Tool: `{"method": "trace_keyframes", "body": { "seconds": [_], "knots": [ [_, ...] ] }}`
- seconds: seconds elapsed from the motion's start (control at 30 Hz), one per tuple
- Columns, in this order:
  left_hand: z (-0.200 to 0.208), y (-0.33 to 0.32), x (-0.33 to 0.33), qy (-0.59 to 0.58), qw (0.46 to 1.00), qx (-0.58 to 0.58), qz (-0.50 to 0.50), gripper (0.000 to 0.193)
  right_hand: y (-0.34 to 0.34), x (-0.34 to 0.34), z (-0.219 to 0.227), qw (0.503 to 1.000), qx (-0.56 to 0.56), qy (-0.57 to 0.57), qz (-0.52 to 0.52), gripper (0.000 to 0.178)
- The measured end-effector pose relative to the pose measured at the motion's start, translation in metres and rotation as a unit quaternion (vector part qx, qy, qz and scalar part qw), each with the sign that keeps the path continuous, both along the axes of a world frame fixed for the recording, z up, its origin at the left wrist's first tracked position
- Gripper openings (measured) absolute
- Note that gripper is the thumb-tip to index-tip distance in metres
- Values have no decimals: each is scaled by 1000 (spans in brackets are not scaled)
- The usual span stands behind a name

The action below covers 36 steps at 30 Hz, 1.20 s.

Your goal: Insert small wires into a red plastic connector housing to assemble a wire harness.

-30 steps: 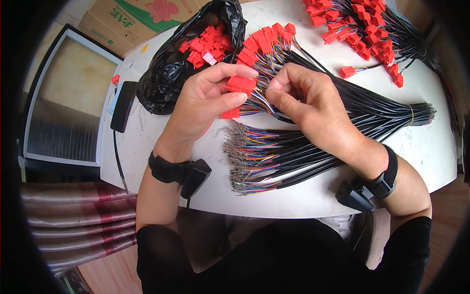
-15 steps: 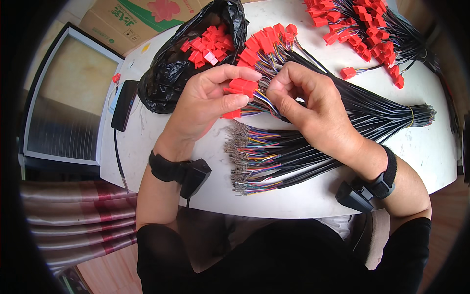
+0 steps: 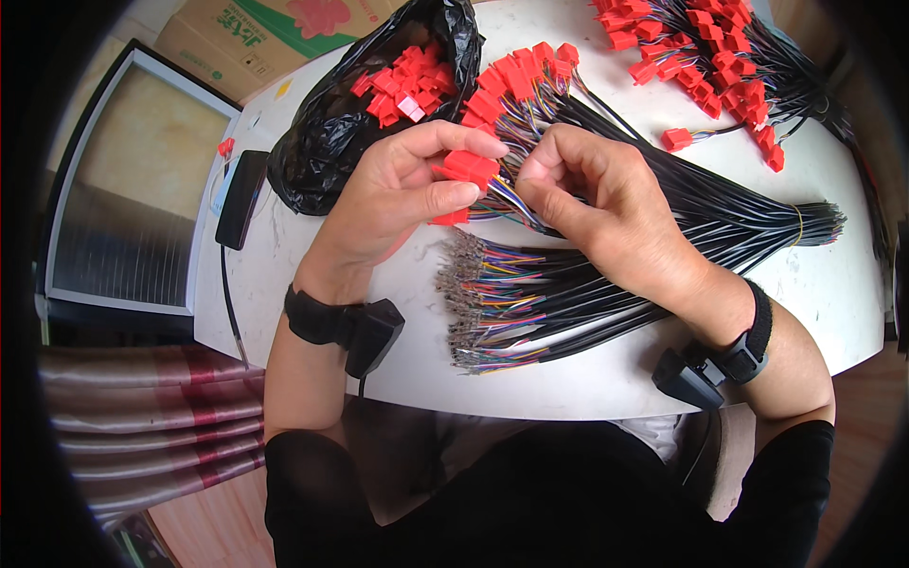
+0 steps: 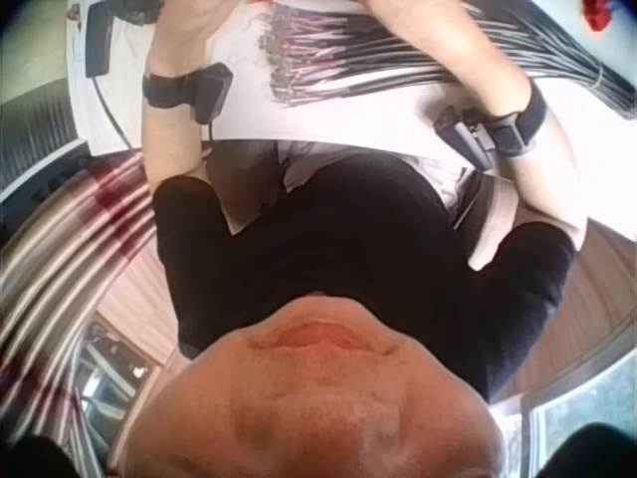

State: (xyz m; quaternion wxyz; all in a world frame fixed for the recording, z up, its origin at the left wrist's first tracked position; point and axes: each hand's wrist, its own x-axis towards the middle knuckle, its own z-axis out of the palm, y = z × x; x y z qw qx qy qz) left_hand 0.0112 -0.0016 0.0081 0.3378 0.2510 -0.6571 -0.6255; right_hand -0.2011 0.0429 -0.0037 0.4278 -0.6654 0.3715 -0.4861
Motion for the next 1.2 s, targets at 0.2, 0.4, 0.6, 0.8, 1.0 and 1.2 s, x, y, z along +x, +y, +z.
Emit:
{"method": "trace_keyframes", "body": {
  "seconds": [0.2, 0.4, 0.6, 0.8, 1.0, 1.2],
  "knots": [
    [6, -1, 5, -20, 999, 3, -32, 36, 0, -3, 2, 999, 19, 32, 40, 5],
    [8, 0, 5, -37, 998, 9, -45, 38, 1, -1, 0, 998, 13, 30, 54, 5],
    [2, 0, 2, -9, 1000, -12, -6, 36, -1, 1, -4, 999, 14, -18, 28, 7],
    [2, 1, 1, -6, 1000, 4, 13, 37, 0, 2, -4, 999, 6, -35, 18, 8],
    [3, -1, 2, 0, 1000, 1, -12, 35, 1, 0, 2, 995, -87, 55, -6, 5],
    [7, 0, 3, -8, 999, -6, -32, 36, 1, 2, 0, 999, -30, 9, 19, 6]
  ]
}}
